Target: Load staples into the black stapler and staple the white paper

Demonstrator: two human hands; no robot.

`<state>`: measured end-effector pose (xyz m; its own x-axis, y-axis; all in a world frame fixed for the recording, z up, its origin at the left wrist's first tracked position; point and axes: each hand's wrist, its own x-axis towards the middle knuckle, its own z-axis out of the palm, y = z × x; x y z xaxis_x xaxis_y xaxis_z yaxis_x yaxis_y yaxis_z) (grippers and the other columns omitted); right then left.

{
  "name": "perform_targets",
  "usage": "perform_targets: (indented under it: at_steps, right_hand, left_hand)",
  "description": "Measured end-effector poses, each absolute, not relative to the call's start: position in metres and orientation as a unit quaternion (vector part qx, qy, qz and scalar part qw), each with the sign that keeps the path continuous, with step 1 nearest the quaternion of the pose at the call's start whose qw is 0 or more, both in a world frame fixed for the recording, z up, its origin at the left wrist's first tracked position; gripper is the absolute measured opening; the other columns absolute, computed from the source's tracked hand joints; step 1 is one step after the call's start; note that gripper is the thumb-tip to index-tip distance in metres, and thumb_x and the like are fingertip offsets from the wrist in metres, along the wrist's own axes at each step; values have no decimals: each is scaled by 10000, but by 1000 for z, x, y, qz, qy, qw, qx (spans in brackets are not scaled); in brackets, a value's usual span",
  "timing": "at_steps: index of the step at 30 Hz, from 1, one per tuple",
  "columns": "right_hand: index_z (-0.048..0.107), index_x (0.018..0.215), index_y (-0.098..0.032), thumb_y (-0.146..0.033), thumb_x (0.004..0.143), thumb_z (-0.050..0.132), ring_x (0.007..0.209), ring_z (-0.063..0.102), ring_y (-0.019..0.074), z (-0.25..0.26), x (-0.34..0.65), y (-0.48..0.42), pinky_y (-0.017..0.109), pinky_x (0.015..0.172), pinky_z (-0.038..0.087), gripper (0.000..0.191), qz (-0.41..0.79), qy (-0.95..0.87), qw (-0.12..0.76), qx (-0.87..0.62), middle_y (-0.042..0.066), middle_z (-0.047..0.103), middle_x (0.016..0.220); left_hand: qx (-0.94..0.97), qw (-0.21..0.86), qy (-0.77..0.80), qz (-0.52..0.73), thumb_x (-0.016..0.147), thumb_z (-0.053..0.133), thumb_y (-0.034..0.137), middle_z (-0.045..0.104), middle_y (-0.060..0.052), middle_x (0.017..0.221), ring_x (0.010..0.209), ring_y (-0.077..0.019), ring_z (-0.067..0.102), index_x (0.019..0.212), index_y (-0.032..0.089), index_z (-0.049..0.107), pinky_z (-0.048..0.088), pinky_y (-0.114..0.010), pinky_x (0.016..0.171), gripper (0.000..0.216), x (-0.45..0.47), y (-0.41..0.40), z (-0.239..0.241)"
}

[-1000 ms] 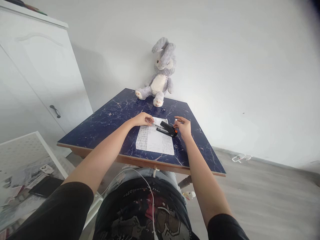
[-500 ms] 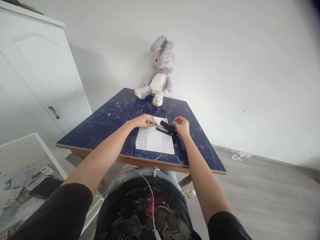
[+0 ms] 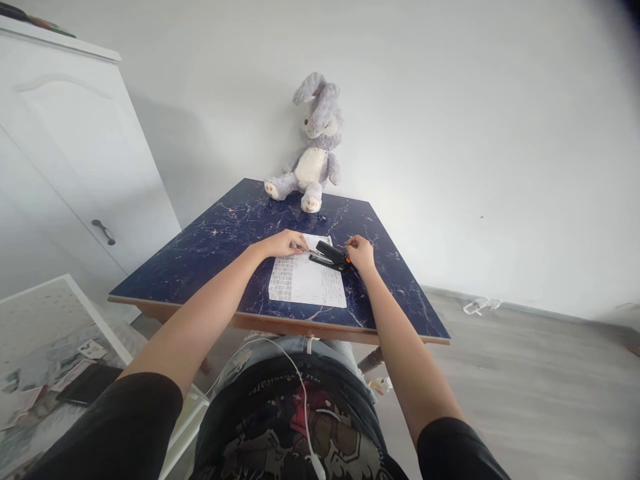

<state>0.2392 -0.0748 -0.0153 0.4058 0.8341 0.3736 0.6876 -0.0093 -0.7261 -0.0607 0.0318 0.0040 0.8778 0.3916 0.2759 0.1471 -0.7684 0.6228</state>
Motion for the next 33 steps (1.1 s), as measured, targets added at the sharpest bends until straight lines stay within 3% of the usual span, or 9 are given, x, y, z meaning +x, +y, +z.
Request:
perform_targets:
  at_steps: [7,22,33]
  right_hand:
    - [635,774,-228,-194,672,501,756,642,218,-14,238,-75,330,778,504,172,84,-538,447,-709,32,710,769]
    - [704,764,-214,-214,685,574,876,715,247,-11,237,-79,387,939,535,153,64,-544,445,-709,55,764,836]
    - [709,747,-216,-180,669,596,876,718,240,-7,235,-82,387,947,544,142,52,-543,445,-710,36,771,823]
  left_hand:
    - [929,265,130,222,926,731,346,746,-81,1168,1038,-222,701,1089,279,828,527,-340,893,201,-59,32,4]
    - [925,254,131,249,917,743,348,767,-75,1114,1000,-222,708,1060,268,832,520,-350,901,187,-59,30,5]
    - [927,252,155,231,922,722,370,764,-82,1144,1006,-226,706,1105,260,817,517,-350,869,233,-59,29,6]
